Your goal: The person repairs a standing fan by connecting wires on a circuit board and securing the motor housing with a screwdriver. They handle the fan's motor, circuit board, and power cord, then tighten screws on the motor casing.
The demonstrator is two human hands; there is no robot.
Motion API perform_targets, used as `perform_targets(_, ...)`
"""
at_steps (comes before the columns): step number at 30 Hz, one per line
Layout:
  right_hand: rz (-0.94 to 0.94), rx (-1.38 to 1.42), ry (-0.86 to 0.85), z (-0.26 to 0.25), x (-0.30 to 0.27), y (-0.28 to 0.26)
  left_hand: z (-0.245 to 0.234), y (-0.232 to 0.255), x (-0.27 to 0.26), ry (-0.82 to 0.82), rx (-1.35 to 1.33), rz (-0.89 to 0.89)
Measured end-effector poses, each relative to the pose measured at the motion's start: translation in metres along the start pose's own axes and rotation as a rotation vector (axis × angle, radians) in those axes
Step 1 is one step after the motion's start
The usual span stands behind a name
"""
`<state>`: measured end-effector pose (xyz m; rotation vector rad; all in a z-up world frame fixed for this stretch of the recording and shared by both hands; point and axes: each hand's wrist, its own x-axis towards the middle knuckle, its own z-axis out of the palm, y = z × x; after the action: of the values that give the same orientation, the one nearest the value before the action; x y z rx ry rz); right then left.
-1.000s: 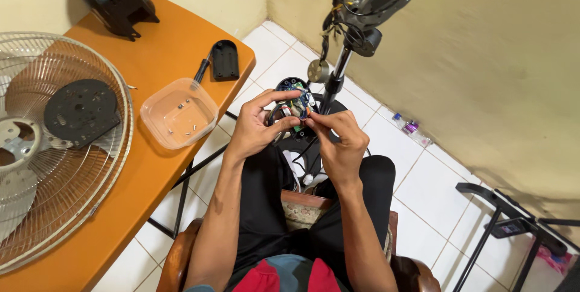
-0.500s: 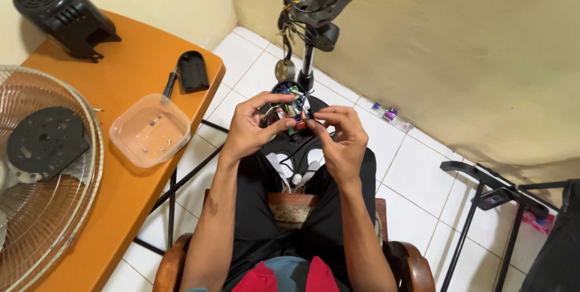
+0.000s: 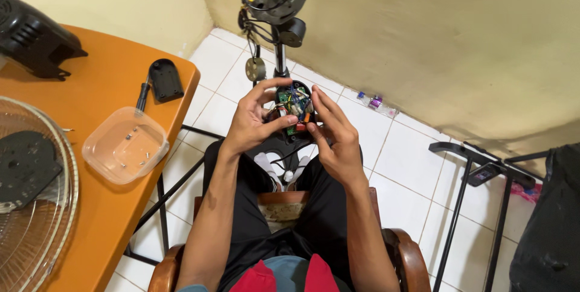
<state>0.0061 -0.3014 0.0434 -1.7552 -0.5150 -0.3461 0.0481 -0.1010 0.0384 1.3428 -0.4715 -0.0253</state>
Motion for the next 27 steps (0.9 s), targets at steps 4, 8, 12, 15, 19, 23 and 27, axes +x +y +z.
perform_targets(4,-0.025,-0.187,-0.116,-0.013,-0.002,-0.003,0.009,-0.005,0.009,-0.065,0.038,-0.02)
perform_targets(8,0.104,-0.169,-0.156,-0.02,-0.005,0.002,0.009,-0.015,0.015,-0.179,0.101,0.01)
perform_targets(12,0.021,-0.217,-0.147,-0.03,-0.009,0.011,0.011,-0.024,0.019,-0.184,0.144,-0.063)
perform_targets(15,0.089,-0.118,-0.139,-0.034,-0.012,0.015,0.013,-0.03,0.021,-0.193,0.153,-0.06)
perform_targets(19,0.159,-0.093,-0.053,-0.037,-0.013,0.018,0.018,-0.037,0.025,-0.179,0.181,-0.044)
perform_targets(23,0.182,-0.009,0.031,-0.039,-0.014,0.022,0.03,-0.047,0.027,-0.132,0.23,0.03)
perform_targets(27,0.154,0.011,0.084,-0.047,-0.026,0.03,0.043,-0.055,0.03,-0.151,0.151,0.082)
